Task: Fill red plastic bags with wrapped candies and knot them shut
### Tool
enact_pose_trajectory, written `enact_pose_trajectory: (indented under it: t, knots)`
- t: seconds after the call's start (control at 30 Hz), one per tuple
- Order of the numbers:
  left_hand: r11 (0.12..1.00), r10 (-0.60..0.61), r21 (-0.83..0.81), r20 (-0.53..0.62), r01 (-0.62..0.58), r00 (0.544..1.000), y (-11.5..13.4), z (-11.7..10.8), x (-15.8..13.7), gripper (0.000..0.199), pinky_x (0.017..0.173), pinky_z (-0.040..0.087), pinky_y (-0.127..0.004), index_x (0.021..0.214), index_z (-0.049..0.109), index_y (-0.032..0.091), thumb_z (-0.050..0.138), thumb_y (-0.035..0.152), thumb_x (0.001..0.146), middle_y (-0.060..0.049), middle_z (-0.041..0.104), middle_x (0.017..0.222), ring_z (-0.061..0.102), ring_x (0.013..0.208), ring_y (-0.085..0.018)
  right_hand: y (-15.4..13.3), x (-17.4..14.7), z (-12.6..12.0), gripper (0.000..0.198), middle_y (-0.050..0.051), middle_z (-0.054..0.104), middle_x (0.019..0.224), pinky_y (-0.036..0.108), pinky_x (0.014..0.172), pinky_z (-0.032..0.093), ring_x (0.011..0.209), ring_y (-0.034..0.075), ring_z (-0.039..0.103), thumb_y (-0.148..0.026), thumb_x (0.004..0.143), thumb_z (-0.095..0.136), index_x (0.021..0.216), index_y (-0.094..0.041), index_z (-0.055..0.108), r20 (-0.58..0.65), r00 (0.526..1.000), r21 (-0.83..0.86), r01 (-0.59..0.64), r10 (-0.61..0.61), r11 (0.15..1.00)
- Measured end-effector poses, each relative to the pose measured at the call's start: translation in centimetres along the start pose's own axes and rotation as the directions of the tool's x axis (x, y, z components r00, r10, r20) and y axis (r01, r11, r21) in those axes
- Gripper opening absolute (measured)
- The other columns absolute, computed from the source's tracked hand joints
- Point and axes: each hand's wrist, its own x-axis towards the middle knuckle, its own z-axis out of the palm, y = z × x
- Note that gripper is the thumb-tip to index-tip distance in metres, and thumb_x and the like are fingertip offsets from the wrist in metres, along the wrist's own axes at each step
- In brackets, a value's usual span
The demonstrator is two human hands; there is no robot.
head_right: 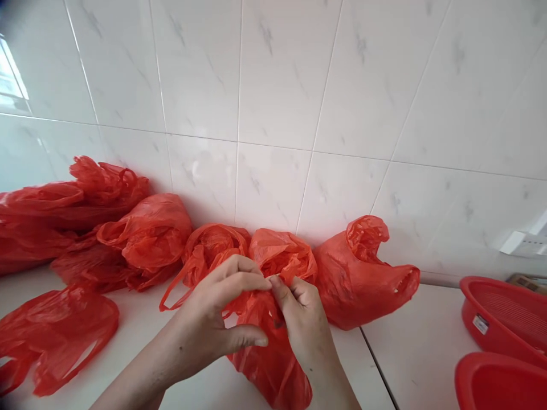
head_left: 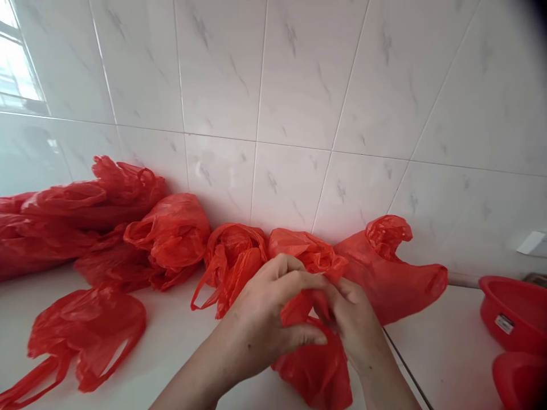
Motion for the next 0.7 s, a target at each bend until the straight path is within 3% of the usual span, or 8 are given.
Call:
enact_pose_trajectory:
  t: [0.1,0.2,0.3,0.37,0.5,0.57,0.63,0.7]
  knots:
    - [0.997,-0.069,0.024,0.015,0.069,0.998,-1.0,0.6,0.3,0.014,0.064,0.041,-0.021,0.079,0.062,0.020,0.057,0.008,0.080,0.000,0.055,0.081,0.052,0.071,-0.010,-0.2,-0.1,-1.0,0.047,-0.001,0.048,0.055,0.022,0.042,0.029,0.048,0.010,0.043,-0.060,0.082,0.053,0.089,-0.016,0.066,0.010,1.000,0.020,-0.024,0.024,0.999]
    - [0.962,-0.261,-0.092,-0.049,0.256,0.964,-1.9,1.1,0.6,0.014,0.062,0.038,-0.022,0.076,0.057,0.019,0.050,0.013,0.086,0.001,0.055,0.077,0.050,0.069,-0.011,-0.1,-0.1,-2.4,0.051,0.001,0.056,0.057,0.023,0.047,0.036,0.048,0.010,0.045,-0.055,0.087,0.049,0.116,-0.016,0.063,0.202,0.979,0.023,0.026,-0.030,0.999]
    - [0.855,-0.423,-0.313,0.043,0.414,0.905,-2.8,1.6,0.8,0.015,0.066,0.039,-0.023,0.081,0.053,0.019,0.046,0.026,0.091,0.001,0.053,0.079,0.049,0.074,-0.012,0.2,0.1,-3.8,0.047,0.004,0.062,0.072,0.029,0.064,0.046,0.059,0.012,0.051,-0.051,0.090,0.045,0.120,-0.019,0.064,0.427,0.887,0.119,0.138,-0.176,0.983]
    - [0.781,-0.452,-0.425,0.122,0.458,0.884,-3.1,1.7,0.8,0.019,0.066,0.038,-0.023,0.079,0.049,0.019,0.045,0.032,0.092,0.002,0.049,0.076,0.047,0.073,-0.011,0.3,0.2,-4.4,0.050,0.006,0.063,0.079,0.035,0.077,0.048,0.070,0.016,0.056,-0.051,0.092,0.036,0.118,-0.021,0.066,0.478,0.843,0.169,0.190,-0.249,0.967]
    - [0.723,-0.453,-0.527,0.128,0.448,0.882,-3.0,1.8,0.6,0.024,0.063,0.036,-0.022,0.077,0.044,0.019,0.046,0.037,0.092,0.004,0.044,0.072,0.042,0.066,-0.009,-0.3,0.0,-4.1,0.036,0.003,0.064,0.084,0.035,0.081,0.050,0.075,0.015,0.060,-0.036,0.086,0.053,0.118,-0.025,0.064,0.423,0.902,0.010,0.085,-0.081,0.996]
    - [0.718,-0.470,-0.532,0.106,0.449,0.877,-2.7,1.7,0.5,0.023,0.062,0.037,-0.022,0.080,0.046,0.019,0.045,0.039,0.092,0.004,0.047,0.072,0.043,0.064,-0.009,-0.6,0.0,-3.3,0.049,0.001,0.063,0.099,0.032,0.081,0.051,0.084,0.015,0.062,-0.027,0.077,0.064,0.125,-0.031,0.057,0.337,0.942,-0.112,0.026,0.014,0.993]
    - [0.727,-0.485,-0.501,0.108,0.469,0.868,-2.3,1.7,0.4,0.019,0.059,0.036,-0.022,0.083,0.047,0.020,0.045,0.037,0.091,0.004,0.050,0.073,0.045,0.063,-0.009,-0.3,0.4,-2.5,0.053,0.000,0.061,0.107,0.030,0.079,0.053,0.091,0.016,0.062,-0.024,0.074,0.063,0.126,-0.033,0.055,0.226,0.974,-0.182,0.020,0.022,0.983]
    - [0.767,-0.474,-0.426,0.129,0.481,0.871,-1.8,1.7,0.3,0.012,0.057,0.035,-0.022,0.084,0.048,0.020,0.046,0.031,0.090,0.003,0.053,0.074,0.047,0.064,-0.010,0.4,1.0,-1.8,0.045,0.001,0.064,0.101,0.028,0.073,0.054,0.088,0.016,0.063,-0.021,0.075,0.056,0.118,-0.029,0.061,0.135,0.991,-0.236,0.031,0.001,0.971]
